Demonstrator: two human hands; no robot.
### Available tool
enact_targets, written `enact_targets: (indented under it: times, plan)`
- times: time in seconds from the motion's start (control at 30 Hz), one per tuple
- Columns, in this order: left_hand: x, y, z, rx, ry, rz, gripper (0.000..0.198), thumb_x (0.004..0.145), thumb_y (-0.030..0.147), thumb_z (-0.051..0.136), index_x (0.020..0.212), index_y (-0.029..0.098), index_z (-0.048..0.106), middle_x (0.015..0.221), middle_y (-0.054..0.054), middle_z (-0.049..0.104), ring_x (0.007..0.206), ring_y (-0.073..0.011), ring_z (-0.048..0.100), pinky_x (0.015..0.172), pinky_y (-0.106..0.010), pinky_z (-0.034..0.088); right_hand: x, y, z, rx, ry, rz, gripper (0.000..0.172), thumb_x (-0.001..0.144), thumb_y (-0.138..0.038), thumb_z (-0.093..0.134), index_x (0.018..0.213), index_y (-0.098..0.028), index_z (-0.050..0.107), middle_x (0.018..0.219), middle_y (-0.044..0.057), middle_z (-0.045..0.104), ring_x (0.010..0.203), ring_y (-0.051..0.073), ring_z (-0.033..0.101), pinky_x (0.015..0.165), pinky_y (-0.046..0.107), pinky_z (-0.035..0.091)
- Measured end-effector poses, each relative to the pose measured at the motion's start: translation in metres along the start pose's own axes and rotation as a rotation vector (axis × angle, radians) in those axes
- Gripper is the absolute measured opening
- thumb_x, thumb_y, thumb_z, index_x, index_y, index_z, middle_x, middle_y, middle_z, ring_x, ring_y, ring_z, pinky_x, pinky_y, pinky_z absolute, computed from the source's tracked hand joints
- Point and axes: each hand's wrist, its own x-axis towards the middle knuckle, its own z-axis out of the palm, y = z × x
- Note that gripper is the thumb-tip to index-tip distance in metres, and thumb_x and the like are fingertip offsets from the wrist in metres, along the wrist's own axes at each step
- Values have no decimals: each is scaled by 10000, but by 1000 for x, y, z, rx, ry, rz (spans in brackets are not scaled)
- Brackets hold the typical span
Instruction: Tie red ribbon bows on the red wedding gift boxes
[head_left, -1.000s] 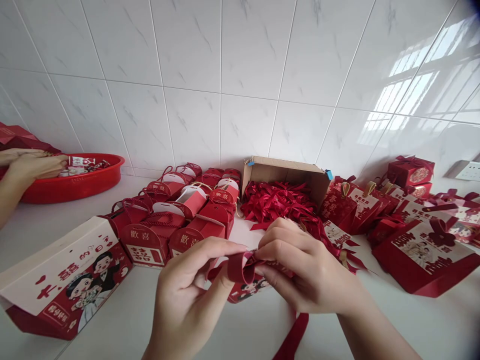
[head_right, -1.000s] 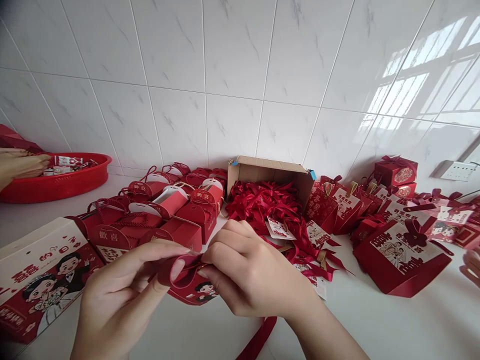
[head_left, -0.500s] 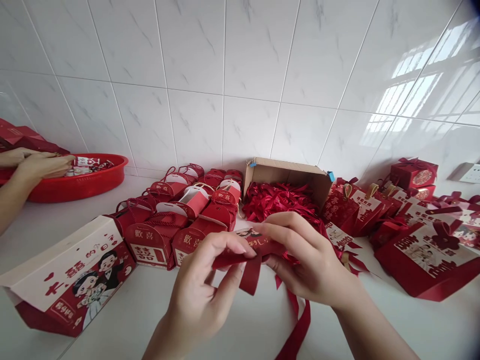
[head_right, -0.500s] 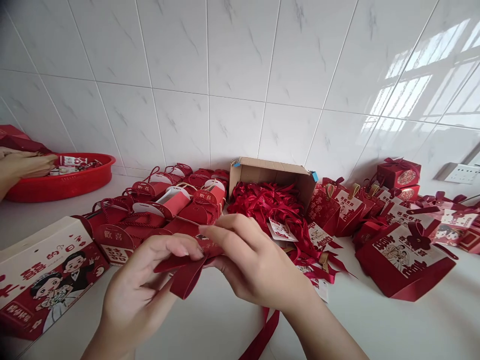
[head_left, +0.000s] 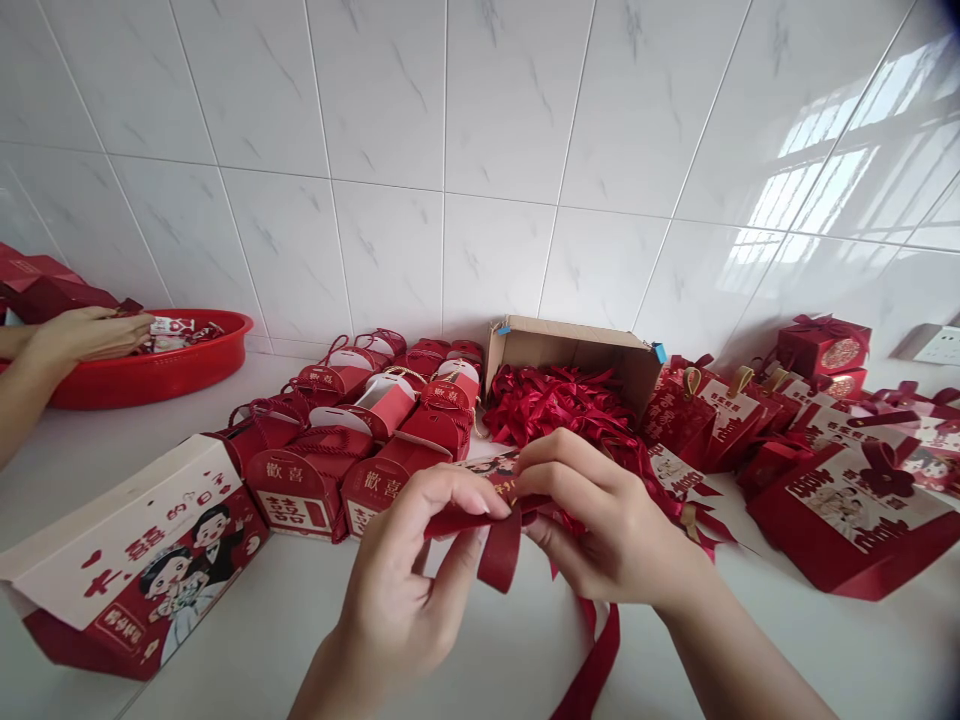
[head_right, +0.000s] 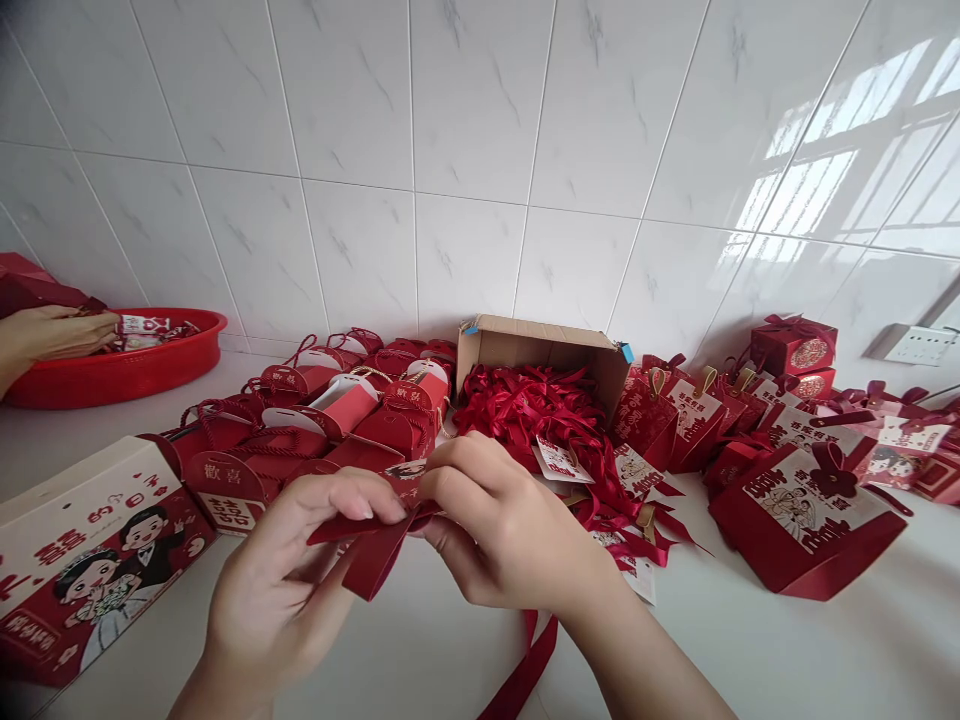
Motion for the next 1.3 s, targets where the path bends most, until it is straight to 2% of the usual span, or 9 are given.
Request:
enact_targets:
  times: [0.17, 0.4, 0.6, 0.77, 0.9, 1.0, 1.13, 1.23, 1.3]
  plan:
    - [-2, 2, 2, -64, 23, -48, 238, 856, 68, 494, 991, 263, 484, 920, -27, 571, 866, -148, 602, 725, -241, 561, 2, -1, 1, -23, 1, -33, 103, 894, -129, 467, 979, -172, 508, 856, 83, 555, 806, 192, 517, 680, 346, 494]
    - [1, 6, 3, 1, -3, -219, 406, 862, 156, 539, 1228, 276, 410, 1141, -83, 580, 1006, -188, 610, 826, -273, 544, 4, -2, 0, -20, -18, -9, 94, 886, -110, 462, 954, -159, 505, 831, 85, 550, 766, 187, 495, 668, 343, 478]
    - [1, 2, 3, 30, 53, -252, 341, 845, 198, 571, 1162, 252, 457, 1048, -74, 614, 845, -161, 639, 712, -247, 553, 6, -2, 0, 25, -16, 34, 73, 863, -105, 484, 915, -154, 500, 849, 85, 532, 769, 175, 484, 673, 310, 471]
    - [-1, -4, 2, 49, 79, -165, 359, 817, 175, 589, 1146, 268, 478, 962, -52, 625, 821, -170, 639, 623, -224, 558, 5, -3, 4, 70, -43, 103, 34, 851, -129, 487, 868, -156, 499, 842, 82, 524, 759, 165, 488, 655, 277, 462]
    - [4, -13, 10, 43, 130, -158, 470, 799, 177, 619, 1228, 281, 457, 1056, -51, 606, 951, -177, 625, 818, -283, 547, 6, 9, -7, -50, -97, 147, 77, 851, -190, 499, 776, -173, 497, 775, 50, 523, 694, 150, 468, 627, 270, 423]
    - [11, -20, 16, 106, 271, -102, 687, 738, 173, 690, 1344, 277, 383, 1276, -84, 521, 1216, -224, 496, 1006, -353, 433, -1, 27, -38, -158, -160, 347, 179, 817, -207, 555, 660, -182, 473, 697, 10, 505, 642, 127, 452, 589, 252, 378]
    - [19, -28, 10, 114, 481, -129, 684, 678, 126, 731, 1298, 233, 462, 1260, -105, 559, 1211, -230, 510, 939, -313, 460, -29, 40, -97, -233, -57, 800, 269, 795, -351, 599, 606, -178, 515, 599, -11, 513, 547, 114, 449, 507, 245, 336]
    - [21, -34, 3, 79, 560, -149, 607, 660, 88, 733, 1219, 223, 538, 1176, -83, 610, 1142, -194, 563, 853, -235, 486, -54, 45, -132, -339, 242, 1164, 270, 695, -427, 687, 655, -169, 614, 577, 7, 556, 507, 126, 474, 480, 263, 340]
    - [22, -37, 1, 63, 594, -153, 597, 647, 67, 735, 1196, 222, 559, 1154, -71, 623, 1109, -173, 582, 820, -202, 489, -69, 53, -147, -441, 495, 1319, 275, 640, -415, 728, 716, -157, 671, 572, 21, 561, 495, 133, 467, 478, 287, 349]
